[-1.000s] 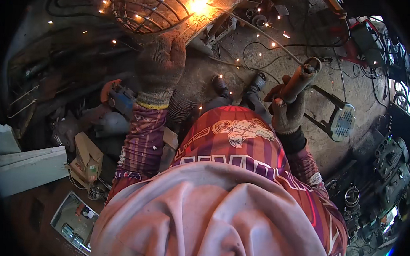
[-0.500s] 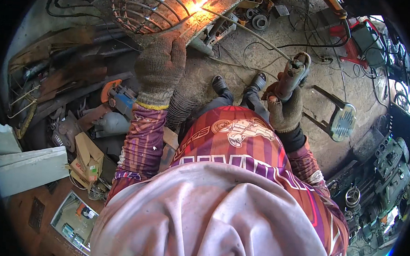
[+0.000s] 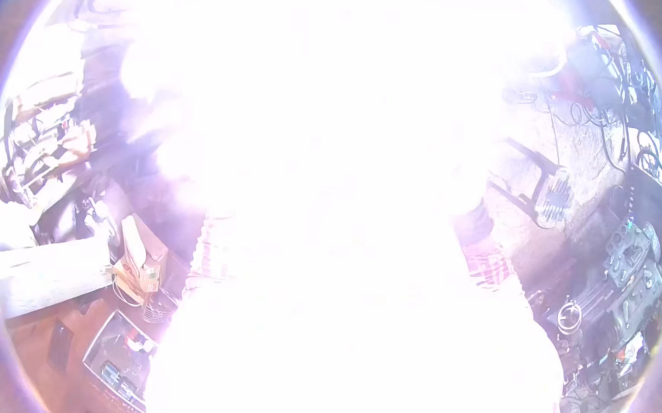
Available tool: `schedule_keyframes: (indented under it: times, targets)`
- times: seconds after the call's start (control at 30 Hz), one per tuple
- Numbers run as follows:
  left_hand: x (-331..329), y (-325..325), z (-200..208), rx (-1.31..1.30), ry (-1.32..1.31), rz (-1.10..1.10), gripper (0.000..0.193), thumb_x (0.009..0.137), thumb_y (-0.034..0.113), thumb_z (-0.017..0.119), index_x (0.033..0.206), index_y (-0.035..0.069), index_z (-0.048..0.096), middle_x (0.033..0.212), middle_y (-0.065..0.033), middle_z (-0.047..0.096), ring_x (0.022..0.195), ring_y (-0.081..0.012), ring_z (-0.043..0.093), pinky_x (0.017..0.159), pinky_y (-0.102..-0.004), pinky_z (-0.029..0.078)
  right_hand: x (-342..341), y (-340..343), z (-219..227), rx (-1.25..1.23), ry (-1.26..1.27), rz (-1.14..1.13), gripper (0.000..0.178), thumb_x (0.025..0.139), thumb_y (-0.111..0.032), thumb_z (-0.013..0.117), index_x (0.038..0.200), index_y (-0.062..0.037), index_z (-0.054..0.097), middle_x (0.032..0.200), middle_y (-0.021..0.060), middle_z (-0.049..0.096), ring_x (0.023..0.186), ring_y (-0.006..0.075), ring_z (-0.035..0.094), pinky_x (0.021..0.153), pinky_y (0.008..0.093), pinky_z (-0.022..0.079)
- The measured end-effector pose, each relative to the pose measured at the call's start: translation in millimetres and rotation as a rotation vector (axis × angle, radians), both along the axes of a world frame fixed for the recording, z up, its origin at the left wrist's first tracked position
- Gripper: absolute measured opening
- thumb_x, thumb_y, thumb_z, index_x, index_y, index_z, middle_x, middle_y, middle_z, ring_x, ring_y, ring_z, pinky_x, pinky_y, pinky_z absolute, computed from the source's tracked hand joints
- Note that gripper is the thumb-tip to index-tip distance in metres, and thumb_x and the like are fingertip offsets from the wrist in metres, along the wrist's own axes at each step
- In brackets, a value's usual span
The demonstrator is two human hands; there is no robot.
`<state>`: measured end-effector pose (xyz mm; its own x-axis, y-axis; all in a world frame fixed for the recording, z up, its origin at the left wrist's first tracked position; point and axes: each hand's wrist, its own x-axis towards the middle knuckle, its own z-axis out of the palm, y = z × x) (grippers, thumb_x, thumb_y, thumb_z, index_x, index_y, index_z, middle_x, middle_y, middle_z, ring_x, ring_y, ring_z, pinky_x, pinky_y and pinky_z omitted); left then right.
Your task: The person is welding metal rods onto a hemispherical wireframe structure using a welding electrode holder. They use the tool to fuse the metal joints, creating sparks in a workshop environment.
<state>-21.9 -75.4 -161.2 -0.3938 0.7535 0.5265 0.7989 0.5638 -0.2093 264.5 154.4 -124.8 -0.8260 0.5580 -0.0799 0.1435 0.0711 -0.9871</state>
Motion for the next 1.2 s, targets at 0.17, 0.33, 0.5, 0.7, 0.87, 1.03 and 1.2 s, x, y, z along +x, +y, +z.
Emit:
schedule_keyframes:
  times: [0.17,0.33,0.5,0.7,0.87,1.03,1.2]
  targets:
    - [19.3,37.4,56.7,0.151,-0.37,-0.012,0.016,0.094,0.022,0.069,0.098,0.007,0.07,0.088,-0.0158,0.071,0.078,-0.0354,0.07,0.068,-0.0434,0.058,3.9,-6.2,-4.6,-0.114,0.22,-0.068,0.077,0.093,-0.044,0.073,0.145,0.0019,0.039,0.101,0.0112,0.068,0.077,0.013,0.061,0.069,0.0271,0.048]
    - [22.4,45.9,63.0,0.245,-0.522,-0.055,0.012,0.094,0.02,0.068,0.091,0.008,0.069,0.083,-0.0155,0.068,0.075,-0.0371,0.069,0.065,-0.0454,0.057,16.3,-2.1,-8.6,-0.161,0.156,-0.117,0.083,0.09,-0.051,0.076,0.145,-0.0002,0.039,0.1,0.0121,0.068,0.072,0.0121,0.059,0.066,0.0247,0.045]
    - [20.0,47.6,63.6,0.214,-0.496,-0.048,0.013,0.096,0.022,0.067,0.094,0.009,0.07,0.084,-0.0154,0.069,0.076,-0.0365,0.07,0.065,-0.0454,0.057,14.5,-3.6,-9.3,-0.2,0.131,-0.178,0.083,0.09,-0.05,0.077,0.143,0.003,0.039,0.096,0.0112,0.067,0.074,0.0137,0.062,0.065,0.0263,0.047]
    - [23.8,48.0,66.5,0.224,-0.528,-0.024,0.016,0.098,0.025,0.066,0.099,0.011,0.073,0.088,-0.0136,0.072,0.079,-0.034,0.072,0.068,-0.0437,0.058,20.4,-1.0,-28.6,-0.075,0.109,-0.152,0.083,0.09,-0.048,0.077,0.142,0.0047,0.04,0.093,0.0098,0.066,0.076,0.0146,0.064,0.064,0.0282,0.049]
    - [24.1,49.5,65.9,0.223,-0.517,0.01,0.019,0.098,0.028,0.064,0.102,0.011,0.073,0.091,-0.0133,0.073,0.081,-0.0339,0.073,0.069,-0.0438,0.058,23.0,1.6,-32.4,0.011,0.013,-0.109,0.08,0.091,-0.046,0.077,0.141,0.0048,0.042,0.094,0.0083,0.066,0.077,0.0151,0.065,0.065,0.0279,0.05]
    - [21.9,47.5,62.7,0.216,-0.471,0.018,0.022,0.098,0.029,0.063,0.103,0.011,0.074,0.093,-0.0135,0.074,0.082,-0.0345,0.073,0.071,-0.0442,0.059,20.9,0.7,-33.4,0.004,0.018,-0.114,0.078,0.091,-0.044,0.077,0.142,0.0045,0.042,0.096,0.0088,0.066,0.078,0.0157,0.065,0.067,0.0289,0.052]
    - [23.0,49.1,62.4,0.256,-0.491,-0.005,0.021,0.098,0.029,0.064,0.103,0.011,0.073,0.095,-0.0125,0.074,0.083,-0.0343,0.073,0.072,-0.0444,0.059,17.7,-0.4,-30.2,0.002,0.033,-0.107,0.077,0.093,-0.042,0.077,0.143,0.0045,0.042,0.098,0.0094,0.066,0.079,0.0162,0.065,0.069,0.0307,0.055]
